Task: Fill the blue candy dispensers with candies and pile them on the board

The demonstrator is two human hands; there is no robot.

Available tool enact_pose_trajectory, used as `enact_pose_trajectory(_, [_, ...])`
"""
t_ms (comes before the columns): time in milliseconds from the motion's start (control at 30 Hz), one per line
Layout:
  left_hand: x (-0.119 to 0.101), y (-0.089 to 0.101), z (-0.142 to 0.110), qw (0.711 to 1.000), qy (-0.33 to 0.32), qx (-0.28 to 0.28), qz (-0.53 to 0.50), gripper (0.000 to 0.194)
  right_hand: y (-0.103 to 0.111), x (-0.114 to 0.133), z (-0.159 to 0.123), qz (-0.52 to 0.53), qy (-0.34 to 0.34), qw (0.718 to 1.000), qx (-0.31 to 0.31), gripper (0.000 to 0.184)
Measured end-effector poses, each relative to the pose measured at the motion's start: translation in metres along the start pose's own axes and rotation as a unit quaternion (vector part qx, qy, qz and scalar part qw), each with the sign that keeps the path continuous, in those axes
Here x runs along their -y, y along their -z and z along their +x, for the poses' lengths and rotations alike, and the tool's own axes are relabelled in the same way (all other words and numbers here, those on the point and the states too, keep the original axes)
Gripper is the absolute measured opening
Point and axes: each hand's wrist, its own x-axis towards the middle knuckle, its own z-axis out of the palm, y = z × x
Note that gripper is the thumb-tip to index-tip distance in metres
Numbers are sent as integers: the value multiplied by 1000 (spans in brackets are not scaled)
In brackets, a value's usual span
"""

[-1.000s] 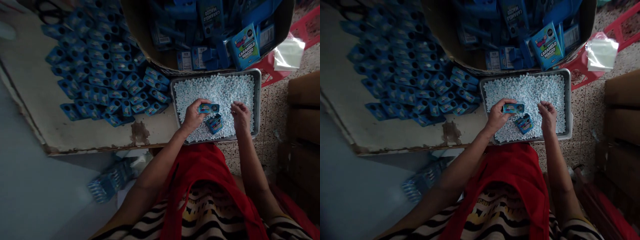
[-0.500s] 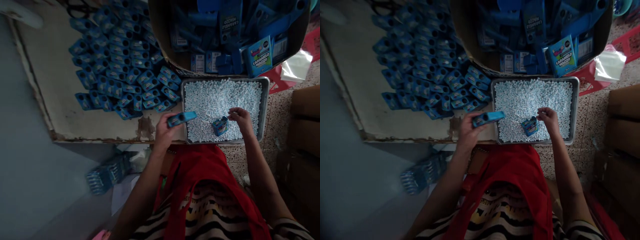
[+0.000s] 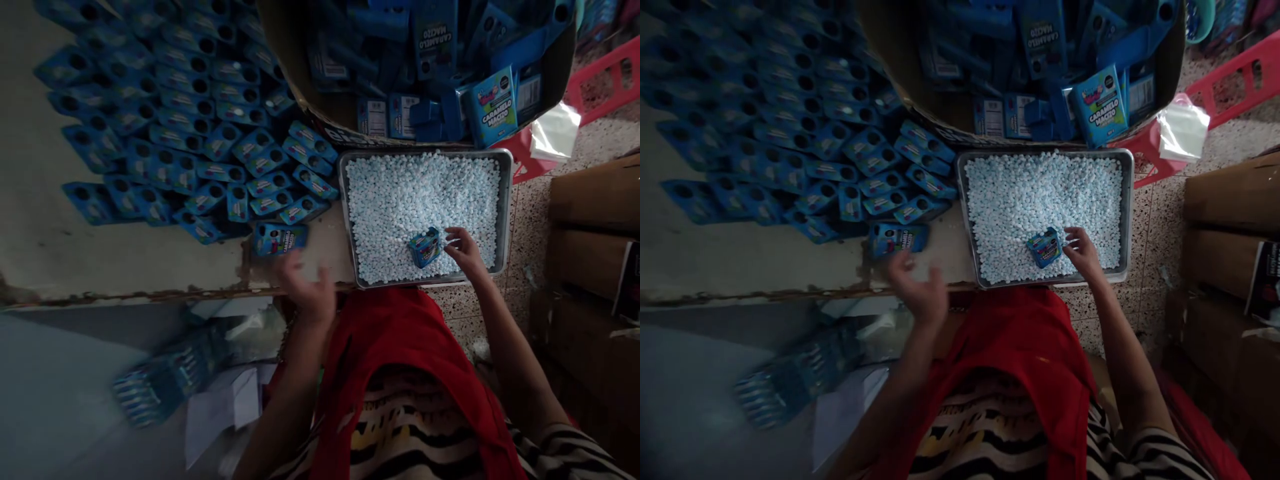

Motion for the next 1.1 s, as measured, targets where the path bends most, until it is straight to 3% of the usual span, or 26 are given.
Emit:
enact_pose_trajectory(33, [-24,-17,-14,1000,-24,5,-5,51,-3,-7,-5,12,-2,999,-40,44])
enact_pose_trajectory(100, [-68,-57,-33,993,-83,87,-6,61,-6,-20,-11,22,6,990,-142,33])
enact_pose_trajectory(167, [-100,-96,-38,985,-118,123,13,68,-5,-32,-9,-4,20,970,-243,32])
enact_pose_trajectory(233, [-117,-124,-35,982,-127,133,33,66,-3,-44,-2,-50,31,949,-311,37])
enact_pose_trajectory(300, [-122,-137,-29,983,-118,137,38,59,-6,-56,9,-81,38,937,-338,41])
enact_pose_trajectory(367, [-120,-137,-27,983,-103,153,19,54,-16,-64,20,-83,40,937,-337,45])
enact_pose_trajectory(500, [-117,-115,-25,978,-80,185,-47,48,-49,-60,36,-54,85,950,-297,53])
enact_pose_trajectory(600, [-120,-96,-10,973,-119,178,-82,43,-66,-49,46,-27,122,952,-280,48])
enact_pose_trajectory(700, [-121,-84,16,969,-164,155,-99,36,-74,-37,59,50,89,953,-285,43])
enact_pose_trajectory(767, [-121,-80,35,969,-190,136,-85,33,-78,-28,66,166,30,952,-255,42])
enact_pose_trajectory(900, [-122,-73,68,960,-250,121,-38,27,-79,1,64,412,-42,902,-119,39])
enact_pose_trajectory(1000, [-125,-68,82,959,-247,137,-14,28,-74,32,46,471,3,879,-72,39])
enact_pose_trajectory(1100, [-131,-65,86,957,-239,163,-13,32,-71,67,24,455,73,887,-40,43])
